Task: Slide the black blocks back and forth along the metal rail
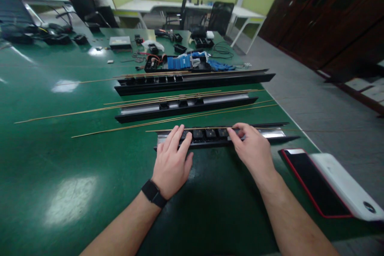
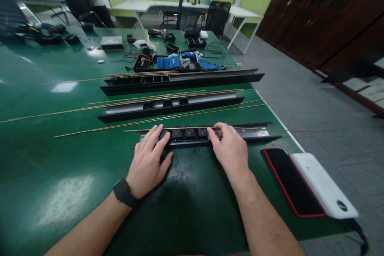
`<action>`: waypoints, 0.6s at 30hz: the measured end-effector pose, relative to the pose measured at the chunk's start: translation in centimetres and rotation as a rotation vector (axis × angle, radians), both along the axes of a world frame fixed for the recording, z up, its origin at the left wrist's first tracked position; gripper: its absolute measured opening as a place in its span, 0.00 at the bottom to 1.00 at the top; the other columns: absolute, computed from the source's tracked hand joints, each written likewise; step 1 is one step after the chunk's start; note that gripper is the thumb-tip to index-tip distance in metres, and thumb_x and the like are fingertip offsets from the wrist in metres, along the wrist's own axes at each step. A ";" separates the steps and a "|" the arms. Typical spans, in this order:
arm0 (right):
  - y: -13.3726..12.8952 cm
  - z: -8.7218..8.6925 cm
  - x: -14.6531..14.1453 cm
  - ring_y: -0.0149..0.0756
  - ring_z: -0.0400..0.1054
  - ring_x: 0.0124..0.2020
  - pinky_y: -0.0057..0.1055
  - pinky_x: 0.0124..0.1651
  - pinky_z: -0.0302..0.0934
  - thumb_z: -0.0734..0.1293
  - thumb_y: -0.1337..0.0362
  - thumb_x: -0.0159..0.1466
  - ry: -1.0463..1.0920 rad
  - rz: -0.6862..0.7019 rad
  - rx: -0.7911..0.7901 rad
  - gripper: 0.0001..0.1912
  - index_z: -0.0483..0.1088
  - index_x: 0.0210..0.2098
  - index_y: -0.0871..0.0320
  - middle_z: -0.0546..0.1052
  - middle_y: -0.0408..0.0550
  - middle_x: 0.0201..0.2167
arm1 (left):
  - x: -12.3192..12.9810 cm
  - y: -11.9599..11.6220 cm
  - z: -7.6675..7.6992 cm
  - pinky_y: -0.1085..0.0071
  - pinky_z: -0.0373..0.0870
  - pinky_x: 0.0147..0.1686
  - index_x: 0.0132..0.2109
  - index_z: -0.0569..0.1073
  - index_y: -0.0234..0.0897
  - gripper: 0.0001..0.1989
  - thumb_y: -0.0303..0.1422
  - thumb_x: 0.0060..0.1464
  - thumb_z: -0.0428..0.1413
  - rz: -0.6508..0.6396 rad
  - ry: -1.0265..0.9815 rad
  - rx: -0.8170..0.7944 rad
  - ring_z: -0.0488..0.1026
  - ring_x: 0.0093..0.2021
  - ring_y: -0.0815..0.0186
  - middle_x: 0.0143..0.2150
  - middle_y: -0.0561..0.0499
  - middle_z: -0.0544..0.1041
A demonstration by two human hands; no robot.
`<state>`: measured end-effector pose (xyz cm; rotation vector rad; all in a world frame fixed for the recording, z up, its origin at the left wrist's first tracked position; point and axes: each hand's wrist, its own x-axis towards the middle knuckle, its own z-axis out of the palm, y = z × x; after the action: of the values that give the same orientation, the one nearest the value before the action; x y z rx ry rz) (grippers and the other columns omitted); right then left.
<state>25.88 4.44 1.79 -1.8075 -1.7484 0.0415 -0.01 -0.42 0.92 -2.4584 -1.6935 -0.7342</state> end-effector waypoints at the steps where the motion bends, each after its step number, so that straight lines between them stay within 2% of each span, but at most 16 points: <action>1: 0.0 0.0 0.0 0.40 0.72 0.37 0.35 0.41 0.60 0.67 0.48 0.70 -0.003 0.000 -0.002 0.17 0.77 0.46 0.53 0.77 0.45 0.34 | 0.0 0.0 0.0 0.45 0.71 0.60 0.69 0.66 0.36 0.27 0.30 0.65 0.55 0.000 0.001 0.000 0.57 0.76 0.47 0.76 0.36 0.61; 10: -0.1 0.4 -0.1 0.41 0.71 0.37 0.36 0.39 0.59 0.66 0.45 0.70 -0.033 -0.042 -0.046 0.19 0.77 0.46 0.53 0.77 0.46 0.35 | 0.0 0.0 0.0 0.46 0.70 0.60 0.69 0.66 0.37 0.26 0.30 0.65 0.54 0.003 0.004 -0.003 0.57 0.76 0.47 0.76 0.36 0.61; 18: -0.1 0.2 0.1 0.41 0.72 0.33 0.37 0.40 0.63 0.65 0.44 0.70 0.027 0.011 -0.026 0.23 0.76 0.51 0.55 0.78 0.46 0.32 | 0.0 0.0 0.0 0.45 0.71 0.60 0.69 0.66 0.37 0.26 0.30 0.66 0.54 0.001 0.004 0.000 0.57 0.76 0.47 0.76 0.35 0.61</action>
<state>25.93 4.39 2.00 -1.8078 -1.7473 0.0931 -0.04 -0.41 0.92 -2.4576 -1.6934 -0.7291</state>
